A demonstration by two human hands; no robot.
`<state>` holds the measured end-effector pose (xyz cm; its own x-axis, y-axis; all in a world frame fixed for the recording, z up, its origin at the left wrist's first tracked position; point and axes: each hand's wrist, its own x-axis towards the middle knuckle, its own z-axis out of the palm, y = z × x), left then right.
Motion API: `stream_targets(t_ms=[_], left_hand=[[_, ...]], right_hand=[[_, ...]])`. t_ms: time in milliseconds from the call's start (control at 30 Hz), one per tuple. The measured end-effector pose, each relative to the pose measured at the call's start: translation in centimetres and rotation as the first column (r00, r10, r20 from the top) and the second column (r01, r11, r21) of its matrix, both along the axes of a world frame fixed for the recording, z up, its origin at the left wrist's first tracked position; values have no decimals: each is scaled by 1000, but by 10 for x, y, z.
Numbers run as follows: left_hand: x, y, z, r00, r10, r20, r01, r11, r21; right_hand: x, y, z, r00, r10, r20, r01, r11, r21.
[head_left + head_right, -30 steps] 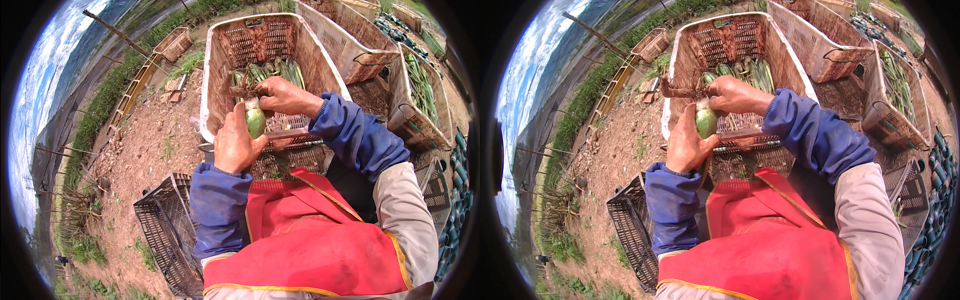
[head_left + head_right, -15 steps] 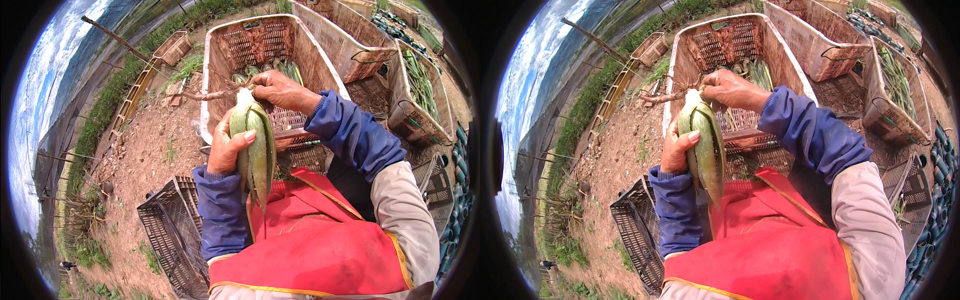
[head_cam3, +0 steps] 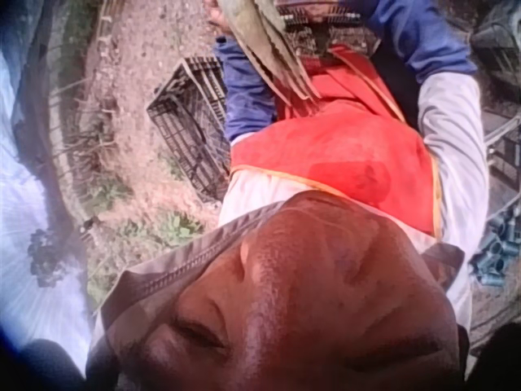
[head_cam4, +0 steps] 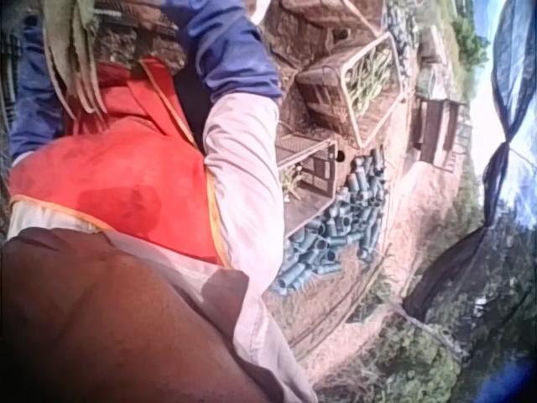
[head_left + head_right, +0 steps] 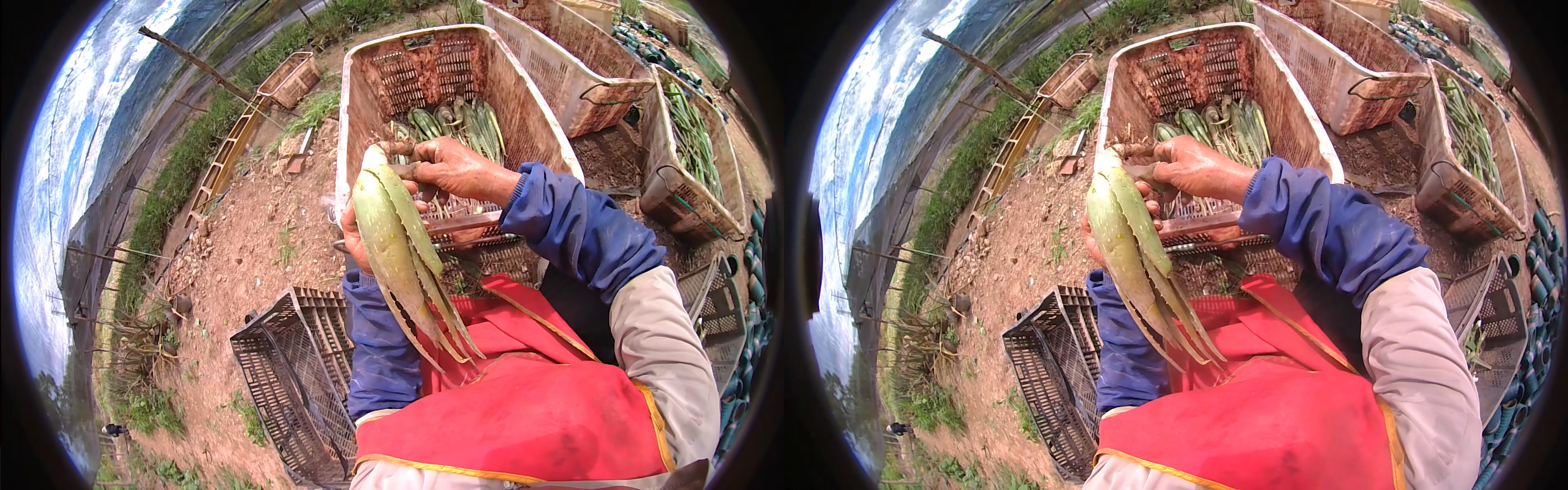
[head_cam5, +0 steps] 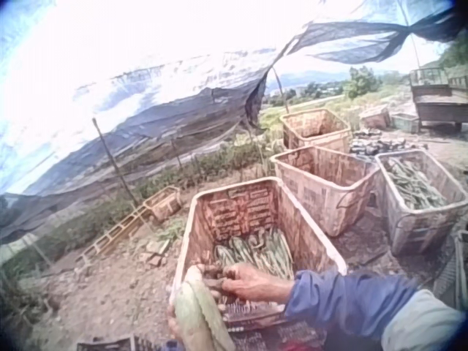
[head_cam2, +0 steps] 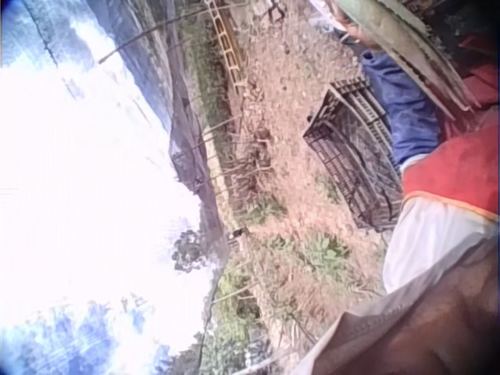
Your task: The person sits on the ground and peels the outer layers off long green vegetables by hand, placing the peeled items into a black crate. The person repeatedly picks up vegetables from a white basket, removes the outer layers, and transfers the cleaned vegetables to the crate.
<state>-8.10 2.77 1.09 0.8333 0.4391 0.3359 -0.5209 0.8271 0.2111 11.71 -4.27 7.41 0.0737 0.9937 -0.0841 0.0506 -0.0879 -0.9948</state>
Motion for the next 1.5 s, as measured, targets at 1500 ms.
stream_targets(t_ms=[1500], left_hand=[[-7,-35,28,578,717,-390,-199,587,785]], right_hand=[[27,-3,0,984,168,58,-163,983,-90]])
